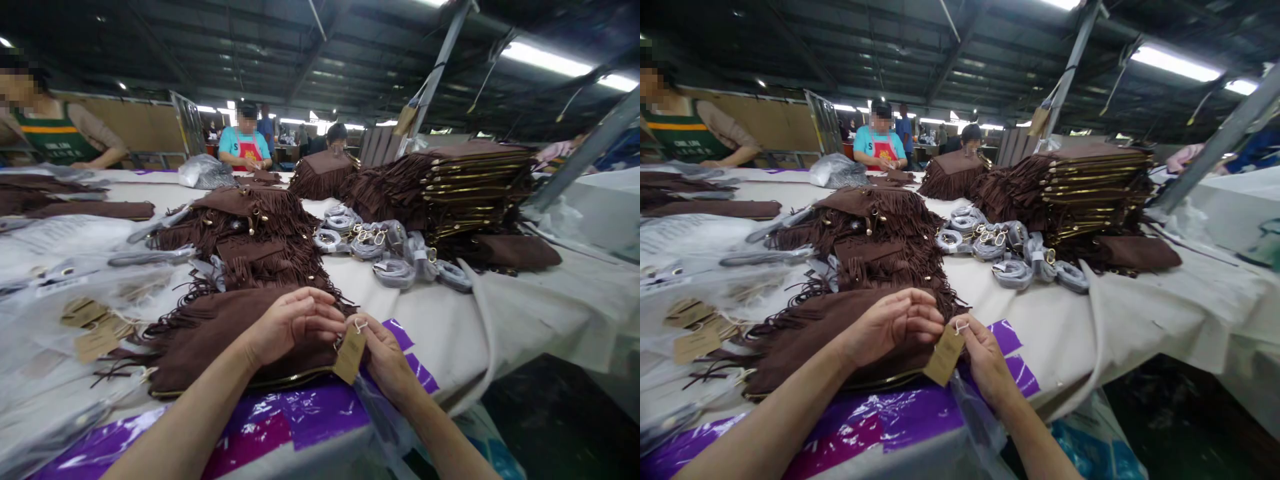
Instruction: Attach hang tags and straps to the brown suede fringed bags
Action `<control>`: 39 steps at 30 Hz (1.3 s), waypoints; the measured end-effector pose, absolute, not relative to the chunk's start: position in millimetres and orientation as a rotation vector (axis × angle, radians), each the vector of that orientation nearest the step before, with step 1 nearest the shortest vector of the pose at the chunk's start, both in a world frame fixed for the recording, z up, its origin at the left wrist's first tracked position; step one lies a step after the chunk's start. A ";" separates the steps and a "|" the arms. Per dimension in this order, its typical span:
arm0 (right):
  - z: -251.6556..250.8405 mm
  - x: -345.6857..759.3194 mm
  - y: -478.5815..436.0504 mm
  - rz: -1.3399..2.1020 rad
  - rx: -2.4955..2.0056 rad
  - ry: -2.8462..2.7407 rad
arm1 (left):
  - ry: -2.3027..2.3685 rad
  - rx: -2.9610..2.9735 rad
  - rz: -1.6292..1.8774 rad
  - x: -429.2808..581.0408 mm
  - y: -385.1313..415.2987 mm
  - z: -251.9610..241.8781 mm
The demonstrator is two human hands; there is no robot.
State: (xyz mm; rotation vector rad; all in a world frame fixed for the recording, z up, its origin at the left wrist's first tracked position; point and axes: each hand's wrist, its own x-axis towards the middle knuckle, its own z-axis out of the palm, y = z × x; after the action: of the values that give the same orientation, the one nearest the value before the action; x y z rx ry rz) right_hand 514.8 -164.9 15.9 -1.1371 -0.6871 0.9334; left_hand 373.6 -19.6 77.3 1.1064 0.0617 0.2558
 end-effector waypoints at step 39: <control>32.9 543.9 -188.1 1.032 -0.963 -0.757 | -0.093 2.555 0.589 385.7 -35.5 55.8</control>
State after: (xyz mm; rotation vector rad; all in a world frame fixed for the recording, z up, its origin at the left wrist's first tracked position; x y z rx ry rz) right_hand 543.9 -188.1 32.9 -0.9627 -0.7569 1.0323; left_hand 385.7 -35.5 55.8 2.5551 -0.0935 0.5890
